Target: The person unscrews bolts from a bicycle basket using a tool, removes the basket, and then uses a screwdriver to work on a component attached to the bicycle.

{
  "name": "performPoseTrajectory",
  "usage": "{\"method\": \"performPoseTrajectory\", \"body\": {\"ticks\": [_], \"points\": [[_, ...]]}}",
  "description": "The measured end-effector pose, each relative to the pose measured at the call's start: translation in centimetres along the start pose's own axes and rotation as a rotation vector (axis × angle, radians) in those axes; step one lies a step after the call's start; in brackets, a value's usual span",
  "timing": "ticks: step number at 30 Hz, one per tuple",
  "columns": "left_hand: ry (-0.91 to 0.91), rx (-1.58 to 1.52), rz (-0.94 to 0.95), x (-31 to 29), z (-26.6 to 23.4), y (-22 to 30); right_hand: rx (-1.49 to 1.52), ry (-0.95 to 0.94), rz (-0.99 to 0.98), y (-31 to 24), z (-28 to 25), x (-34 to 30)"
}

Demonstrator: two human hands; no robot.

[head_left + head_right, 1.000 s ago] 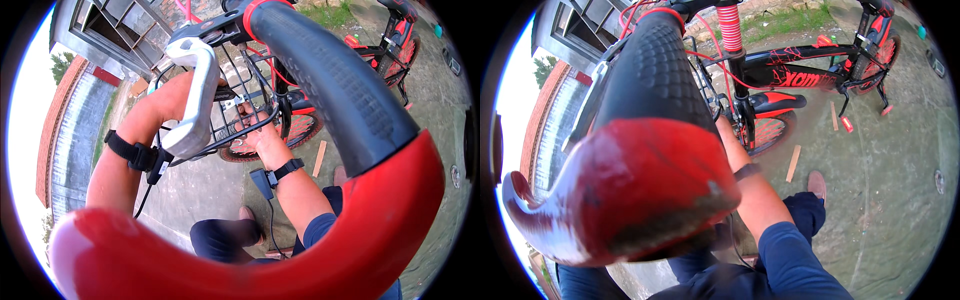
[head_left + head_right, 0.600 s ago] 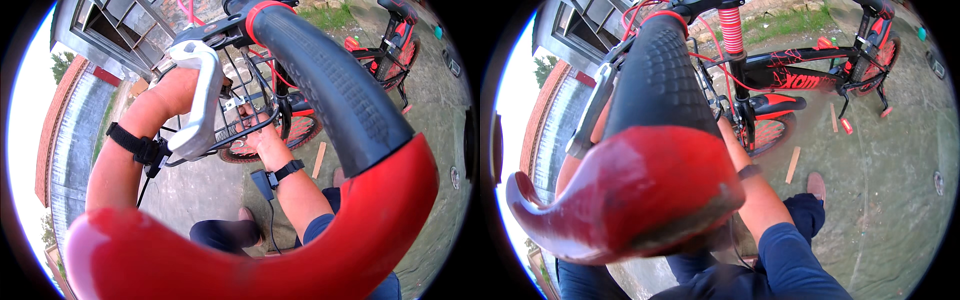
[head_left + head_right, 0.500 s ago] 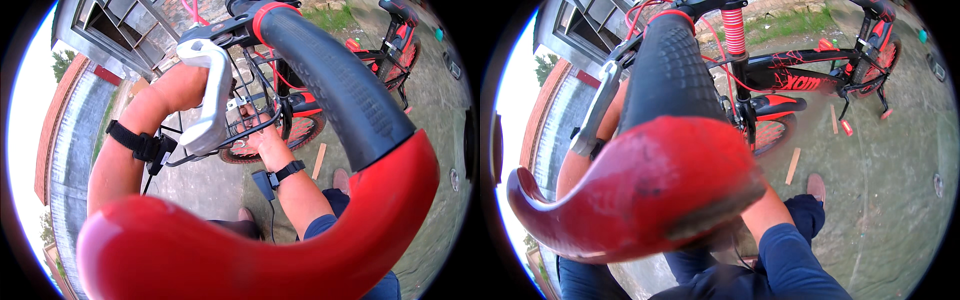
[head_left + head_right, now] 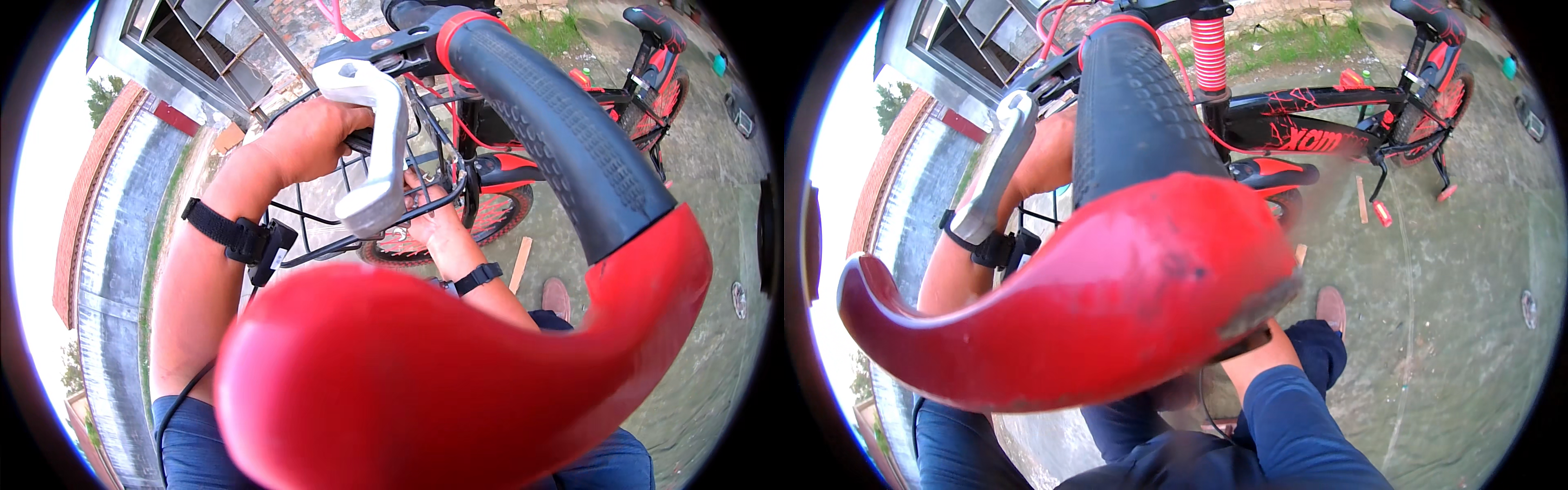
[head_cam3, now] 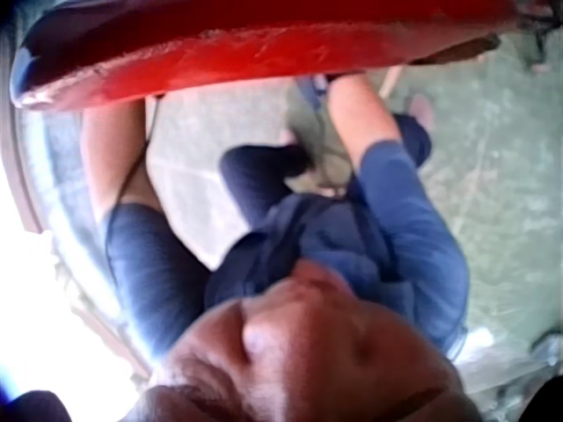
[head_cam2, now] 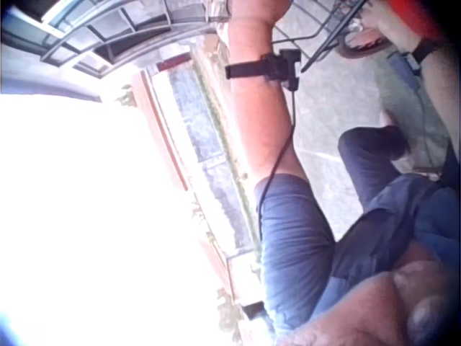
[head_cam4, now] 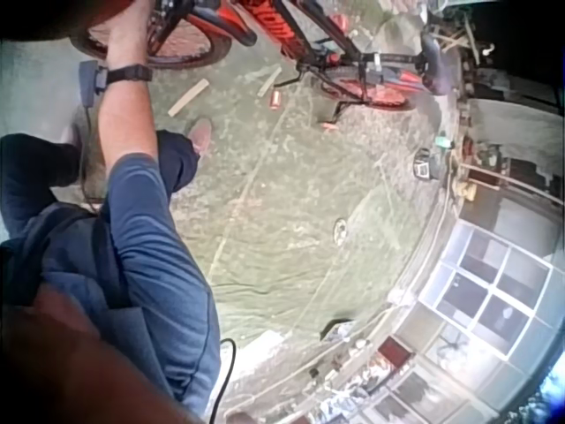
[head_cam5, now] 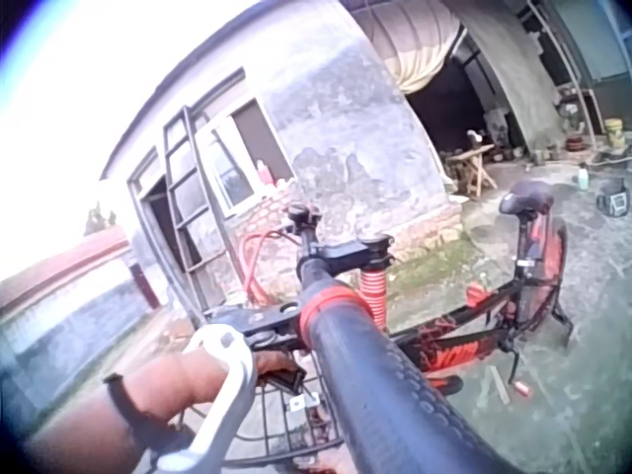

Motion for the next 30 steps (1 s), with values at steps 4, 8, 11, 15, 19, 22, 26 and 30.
{"method": "performPoseTrajectory", "body": {"ticks": [4, 8, 11, 15, 19, 22, 26, 30], "points": [[0.046, 0.066, 0.095, 0.3, 0.5, -0.6, 0.023, 0.025, -0.052, -0.4, 0.5, -0.3], [0.064, 0.014, 0.094, 1.0, -0.7, -0.2, 0.025, 0.044, -0.102, -0.8, 0.6, -0.8], [0.071, -0.072, 0.022, 0.0, -1.0, -0.4, 0.037, 0.056, -0.139, 0.5, 0.9, -1.0], [0.131, -0.270, -0.181, -3.0, -3.7, 0.2, -0.006, 0.035, -0.149, -1.0, 1.6, -1.7], [0.470, -0.796, -0.397, -10.3, -2.1, -1.2, -0.056, -0.036, 0.008, -0.6, 1.5, -1.4], [0.680, -1.146, -0.538, -17.0, 1.3, -0.9, -0.157, -0.041, -0.005, -0.6, 1.9, -2.0], [0.723, -1.336, -0.763, -23.7, 7.6, 1.7, -0.088, -0.086, 0.042, 0.1, 2.3, -2.9], [0.836, -1.694, -0.930, -27.2, 15.2, 5.3, -0.117, -0.069, 0.013, 0.0, 2.0, -2.5]]}}
Point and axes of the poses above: each hand's wrist, its own x-axis towards the middle knuckle, its own z-axis out of the palm, y = z × x, the point moved 3 cm from there along x, towards the middle knuckle, and after that the axes turned 6 degrees about x, right-handed, at the moved point
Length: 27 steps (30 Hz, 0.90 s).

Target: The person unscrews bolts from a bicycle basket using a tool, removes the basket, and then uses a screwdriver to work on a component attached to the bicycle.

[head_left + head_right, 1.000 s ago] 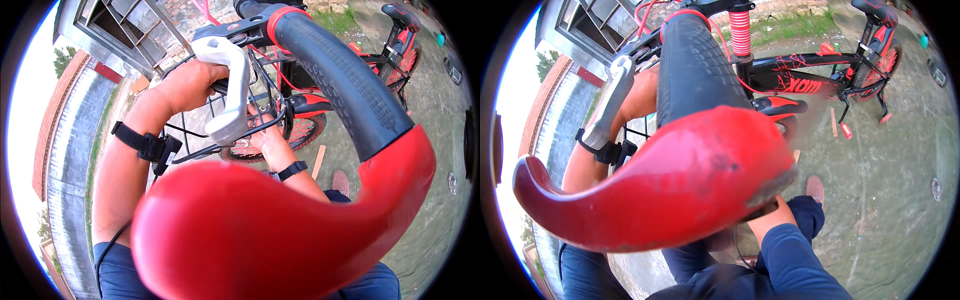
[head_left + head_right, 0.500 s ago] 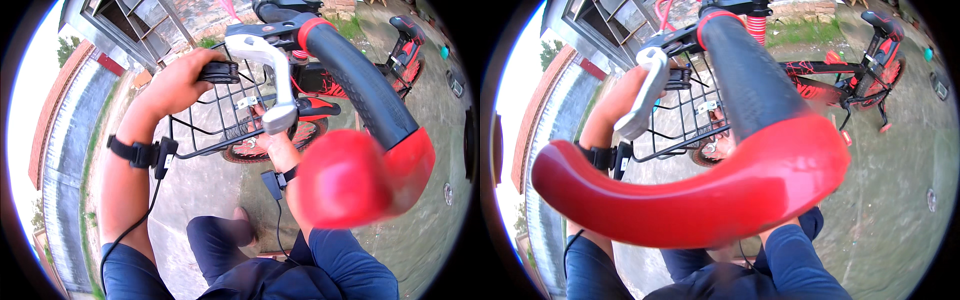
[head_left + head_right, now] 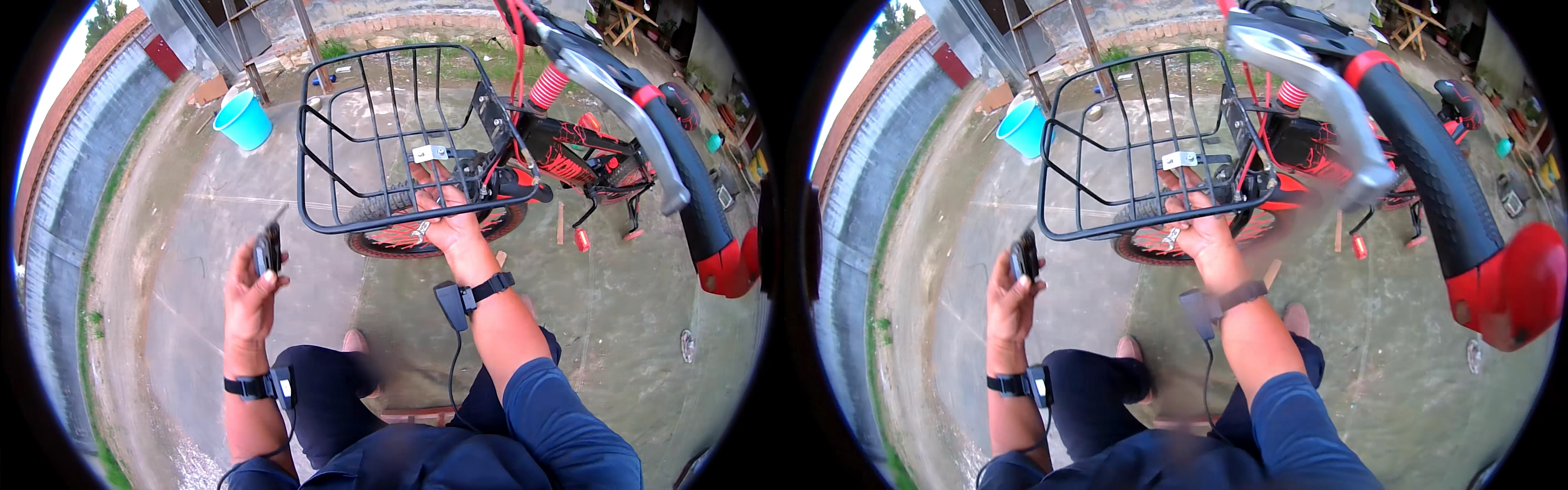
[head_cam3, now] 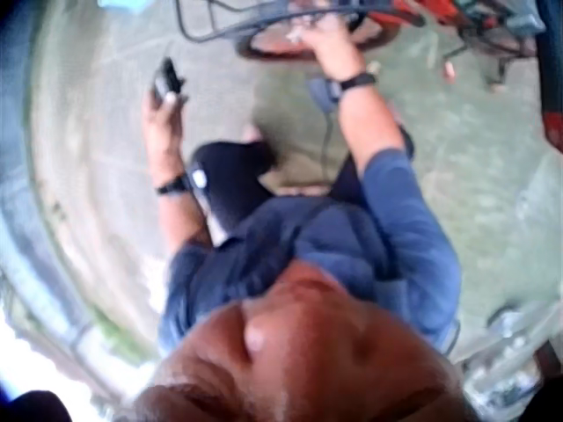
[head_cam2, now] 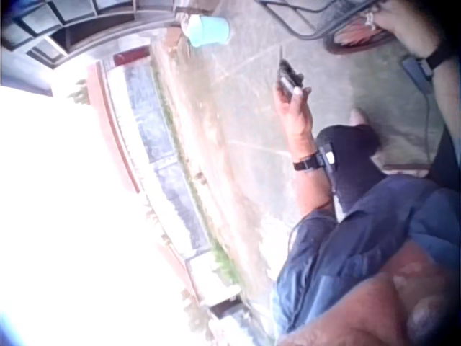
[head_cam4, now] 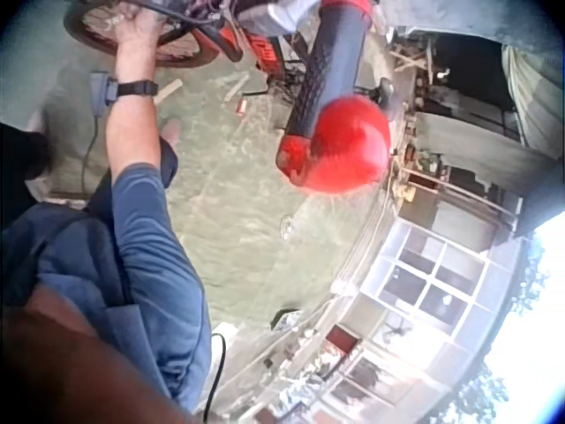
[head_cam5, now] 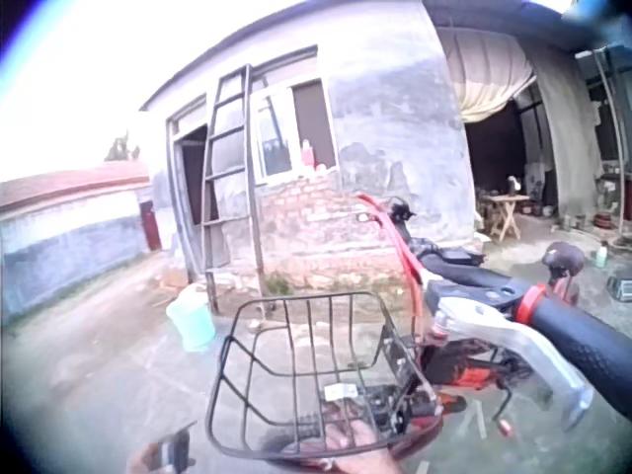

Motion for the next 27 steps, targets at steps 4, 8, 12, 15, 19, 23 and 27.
{"method": "performPoseTrajectory", "body": {"ticks": [4, 8, 12, 15, 19, 23, 27], "points": [[0.081, -0.252, -0.154, -2.6, -2.3, -4.8, 0.032, -0.035, -0.006, 0.4, 0.0, 0.1], [0.108, -0.310, -0.295, -3.8, -3.4, -9.2, 0.035, -0.025, -0.037, 0.4, 0.4, -0.1], [0.106, -0.340, -0.304, -2.9, -3.4, -9.2, 0.040, -0.141, -0.018, 0.4, 0.3, 0.2], [0.104, -0.322, -0.340, -3.0, -3.8, -10.3, -0.027, -0.111, -0.034, 0.4, 0.1, -0.1], [0.118, -0.331, -0.348, -2.8, -3.6, -10.4, 0.006, -0.059, -0.036, 0.7, 0.1, 0.1], [0.117, -0.347, -0.390, -3.0, -3.2, -10.6, 0.008, -0.044, -0.033, 0.5, 0.0, -0.1], [0.107, -0.351, -0.417, -2.8, -3.0, -11.0, -0.019, -0.029, -0.054, 0.5, 0.2, -0.4]]}}
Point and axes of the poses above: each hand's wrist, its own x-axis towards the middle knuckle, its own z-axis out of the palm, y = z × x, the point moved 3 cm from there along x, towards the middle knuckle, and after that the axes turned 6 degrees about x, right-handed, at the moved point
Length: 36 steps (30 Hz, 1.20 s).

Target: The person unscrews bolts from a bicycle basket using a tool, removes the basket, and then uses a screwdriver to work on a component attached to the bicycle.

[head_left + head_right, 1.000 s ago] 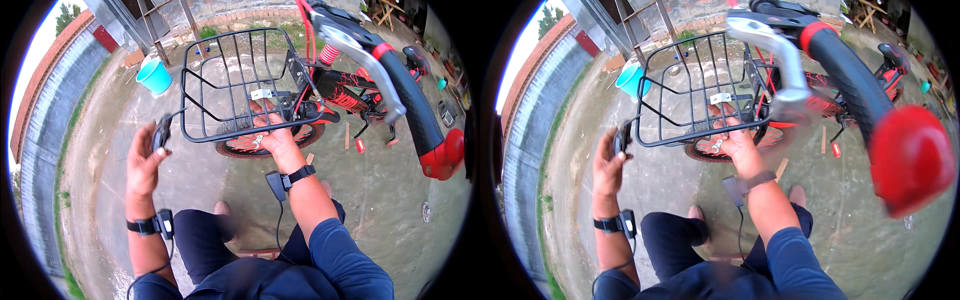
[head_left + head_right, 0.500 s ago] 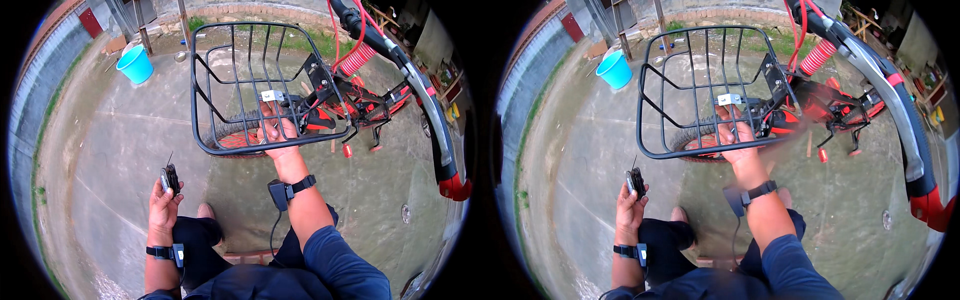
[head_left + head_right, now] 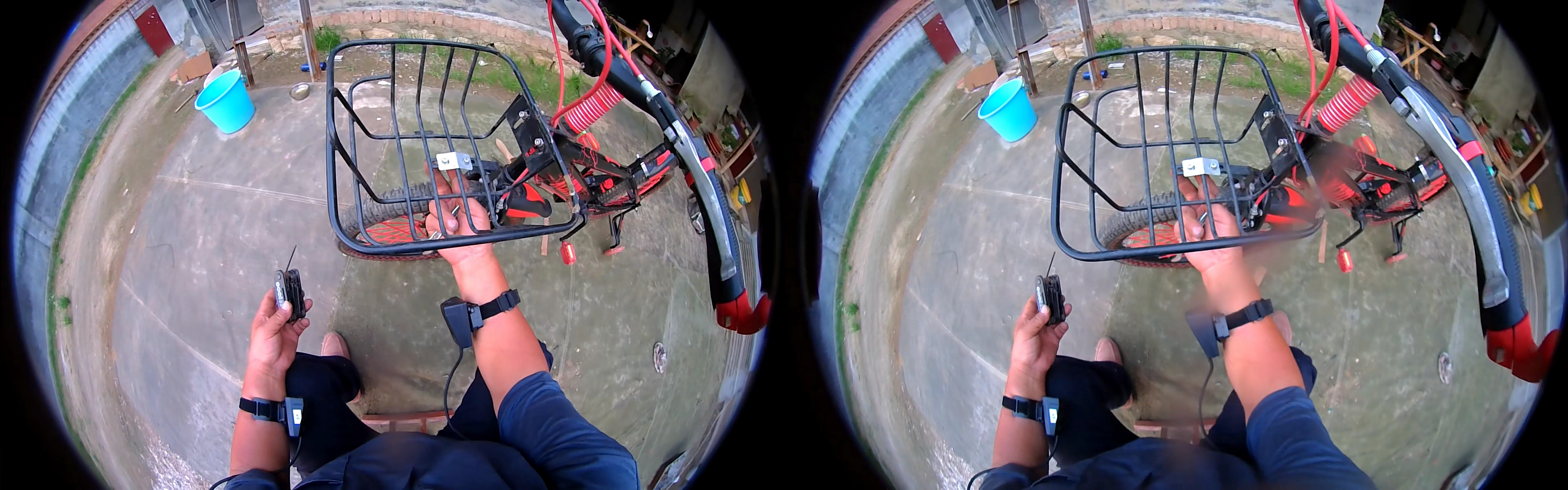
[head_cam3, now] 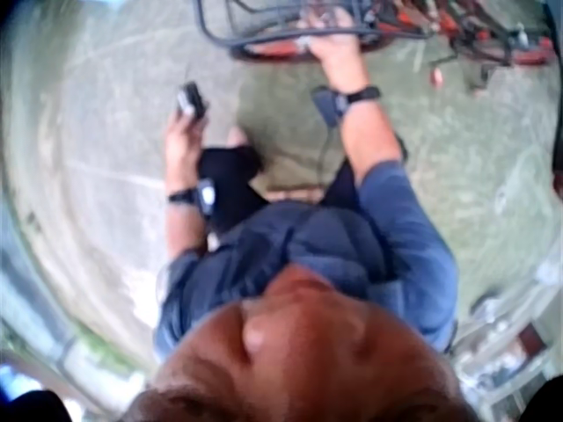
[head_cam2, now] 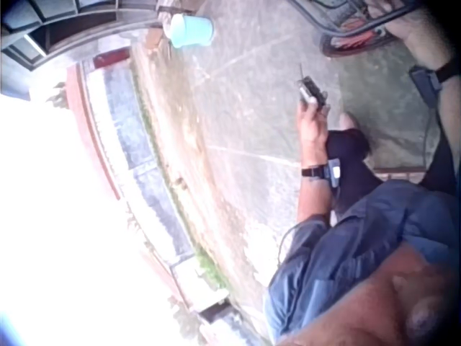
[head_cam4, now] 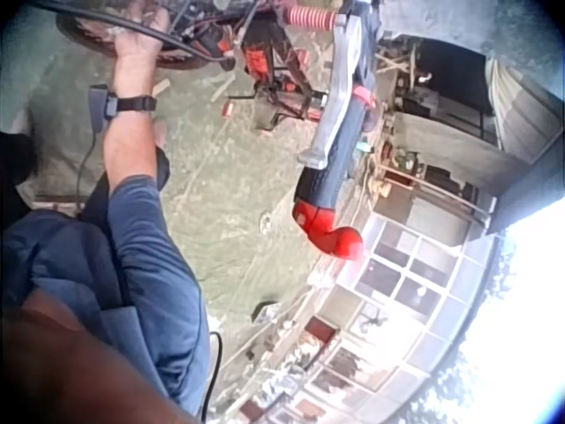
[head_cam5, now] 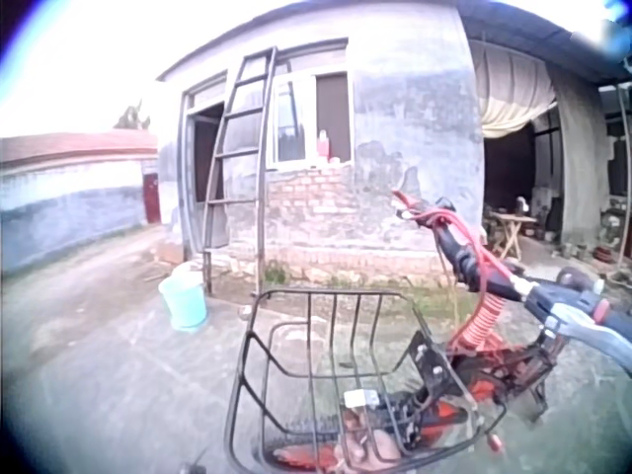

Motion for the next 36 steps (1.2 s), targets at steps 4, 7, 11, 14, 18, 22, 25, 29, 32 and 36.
{"method": "performPoseTrajectory", "body": {"ticks": [4, 7, 11, 14, 18, 22, 25, 29, 32, 36], "points": [[0.008, 0.016, -0.001, -0.1, -0.2, 0.0, 0.003, -0.052, 0.025, -0.1, 0.3, 0.1], [0.017, 0.028, -0.004, -0.1, -0.2, 0.0, 0.040, -0.042, 0.030, 0.1, 0.3, 0.1], [0.031, 0.030, -0.014, 0.0, -0.4, -0.3, 0.065, -0.033, 0.021, 0.0, -0.1, 0.2], [0.039, 0.040, -0.012, 0.1, -0.5, -0.2, 0.072, -0.041, 0.009, 0.1, -0.4, 0.5], [0.044, 0.049, -0.011, 0.2, -0.9, -0.4, 0.105, -0.082, 0.015, 0.4, 1.1, 0.4], [0.062, 0.049, -0.018, 0.2, -0.8, -0.7, 0.073, -0.167, 0.071, -0.5, 0.4, 0.6], [0.068, 0.064, -0.025, 0.0, -0.2, -0.4, 0.089, -0.097, 0.054, -0.3, -0.2, 0.7], [0.022, 0.095, 0.011, -0.8, 1.6, 0.2, 0.092, -0.074, 0.041, 0.2, 0.8, 0.4], [-0.039, 0.045, 0.041, -1.3, 3.9, 1.0, 0.072, -0.073, 0.036, 0.1, 0.5, 0.3], [-0.118, 0.026, 0.115, -1.1, 7.3, 2.3, 0.078, -0.064, 0.060, 0.0, 0.6, 0.4]]}}
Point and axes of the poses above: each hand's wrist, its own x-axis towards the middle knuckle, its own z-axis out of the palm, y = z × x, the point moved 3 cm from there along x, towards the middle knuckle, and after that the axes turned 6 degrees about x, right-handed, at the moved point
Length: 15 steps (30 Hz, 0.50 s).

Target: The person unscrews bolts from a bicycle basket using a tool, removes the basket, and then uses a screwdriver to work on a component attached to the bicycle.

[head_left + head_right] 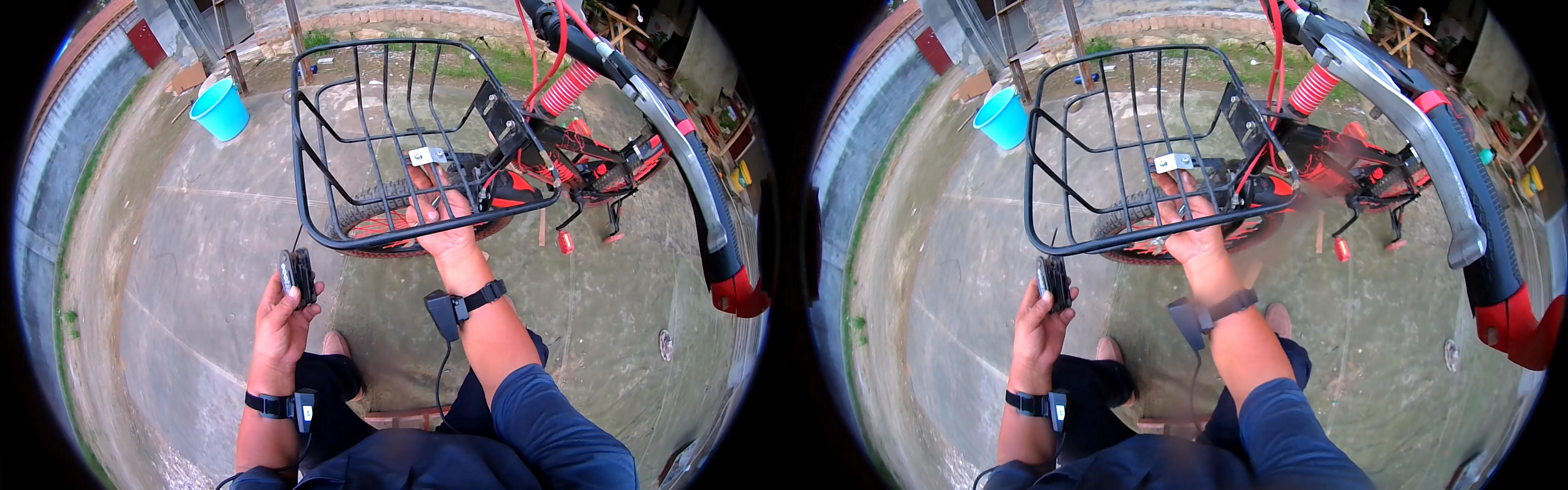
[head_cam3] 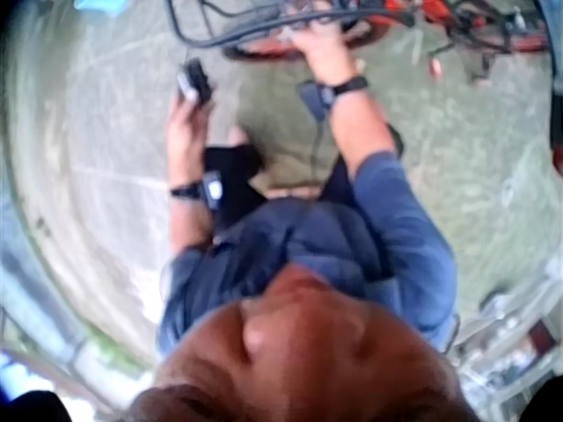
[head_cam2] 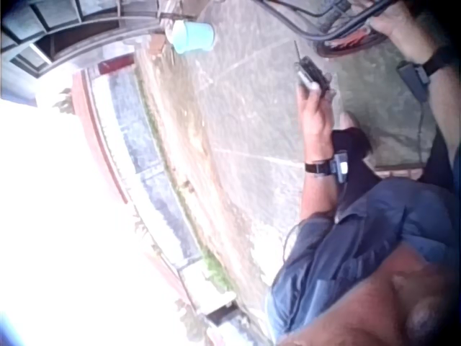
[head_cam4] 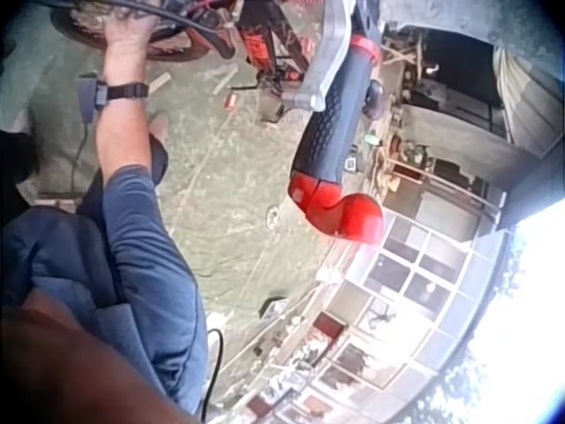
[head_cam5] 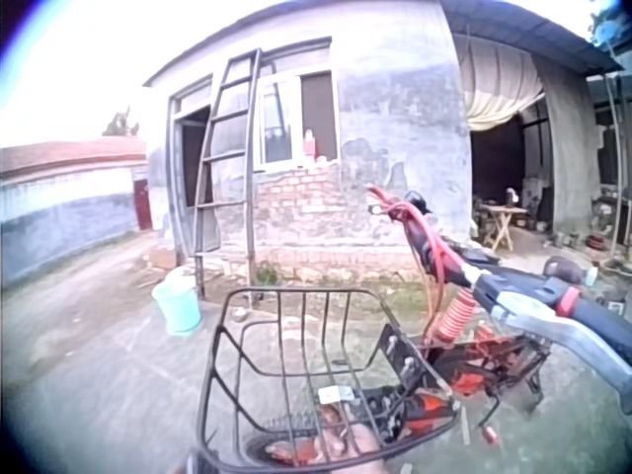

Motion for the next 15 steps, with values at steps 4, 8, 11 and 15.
{"method": "performPoseTrajectory", "body": {"ticks": [4, 8, 11, 15], "points": [[-0.080, -0.019, 0.041, 0.3, 3.0, 1.3, -0.011, 0.039, -0.023, -0.1, -0.8, 0.3], [-0.115, -0.036, 0.062, 0.5, 4.8, 2.0, -0.008, 0.064, -0.033, -0.2, -1.2, 0.4], [-0.142, -0.049, 0.071, 0.7, 5.5, 2.2, 0.000, 0.104, -0.069, -0.2, -0.9, 0.5], [-0.147, -0.074, 0.098, 0.6, 5.9, 2.5, -0.028, 0.171, -0.133, 0.0, -0.4, 0.4]]}}
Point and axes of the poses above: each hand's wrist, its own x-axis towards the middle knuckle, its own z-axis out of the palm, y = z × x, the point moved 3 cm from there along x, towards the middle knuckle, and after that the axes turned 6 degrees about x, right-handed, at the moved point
